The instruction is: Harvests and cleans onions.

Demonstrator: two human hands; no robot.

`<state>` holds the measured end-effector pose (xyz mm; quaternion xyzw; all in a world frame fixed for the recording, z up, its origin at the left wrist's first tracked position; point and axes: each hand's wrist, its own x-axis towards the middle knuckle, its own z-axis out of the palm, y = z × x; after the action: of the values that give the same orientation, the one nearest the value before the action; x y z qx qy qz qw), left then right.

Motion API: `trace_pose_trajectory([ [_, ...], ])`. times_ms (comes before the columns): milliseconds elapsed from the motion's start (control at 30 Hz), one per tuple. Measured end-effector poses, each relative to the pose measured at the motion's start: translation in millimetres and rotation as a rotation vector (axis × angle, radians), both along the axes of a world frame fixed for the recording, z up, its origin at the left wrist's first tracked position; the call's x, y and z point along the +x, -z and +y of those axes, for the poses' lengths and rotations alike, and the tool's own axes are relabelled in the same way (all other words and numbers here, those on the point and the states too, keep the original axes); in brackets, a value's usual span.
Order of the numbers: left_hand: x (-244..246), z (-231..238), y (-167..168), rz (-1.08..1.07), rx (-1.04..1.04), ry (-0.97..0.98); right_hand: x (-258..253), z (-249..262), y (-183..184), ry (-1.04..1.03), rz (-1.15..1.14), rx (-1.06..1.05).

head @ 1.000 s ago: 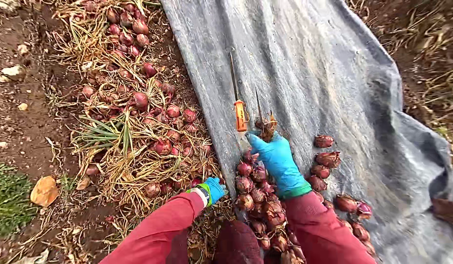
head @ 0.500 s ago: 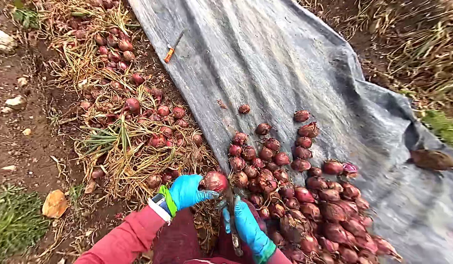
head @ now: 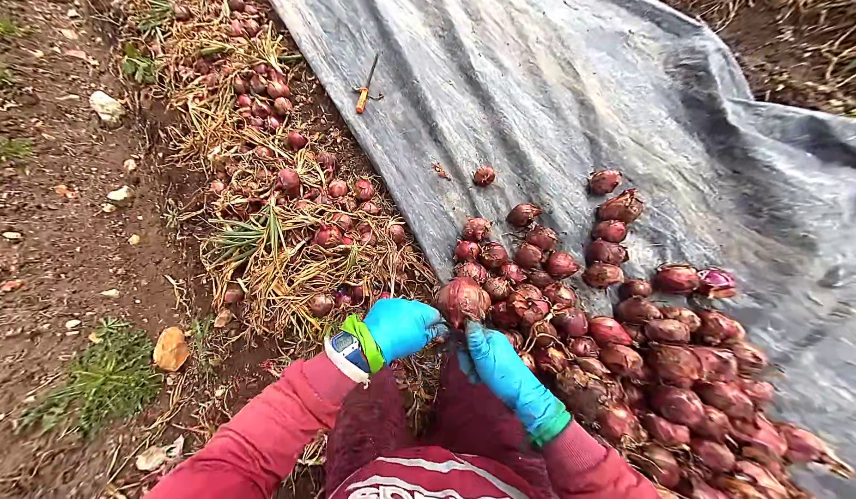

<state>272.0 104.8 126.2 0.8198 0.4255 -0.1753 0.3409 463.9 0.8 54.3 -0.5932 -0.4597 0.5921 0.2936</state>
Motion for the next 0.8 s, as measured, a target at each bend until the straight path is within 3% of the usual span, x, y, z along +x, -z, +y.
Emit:
trace_pose_trajectory([
  [67, 10.9, 38.0, 42.5, 0.093, 0.082, -0.146, 11.1, 8.6, 8.5, 0.220, 0.047, -0.008],
  [233, -2.6, 64.8, 199.7, 0.521, -0.057, -0.023, 26.3, -7.6, 25.4, 0.372, 0.106, -0.164],
  [300, -23.3, 84.1, 222.8, 0.630, -0.040, -0.036, 30.0, -12.8, 31.2, 0.406, 0.118, -0.231],
  [367, -37.9, 109.9, 208.1, 0.651, -0.042, 0.012, 31.5, -12.3, 40.1, 0.449, 0.133, -0.306],
  [467, -64.8, 133.1, 176.9, 0.456, -0.105, 0.036, 20.0, -1.2, 56.0, 0.509, 0.262, -0.469],
  [567, -76.6, 110.3, 120.4, -0.008, -0.083, -0.259, -4.5, 14.9, 64.7, 0.433, 0.383, -0.545],
  [667, -70.6, 55.8, 71.7, -0.540, -0.127, -0.645, -28.5, 20.9, 62.7, 0.214, 0.548, -0.373],
  [800, -65.8, -10.5, 30.0, -0.827, -0.260, -0.707, -52.3, 18.8, 21.4, 0.143, 0.647, -0.039],
])
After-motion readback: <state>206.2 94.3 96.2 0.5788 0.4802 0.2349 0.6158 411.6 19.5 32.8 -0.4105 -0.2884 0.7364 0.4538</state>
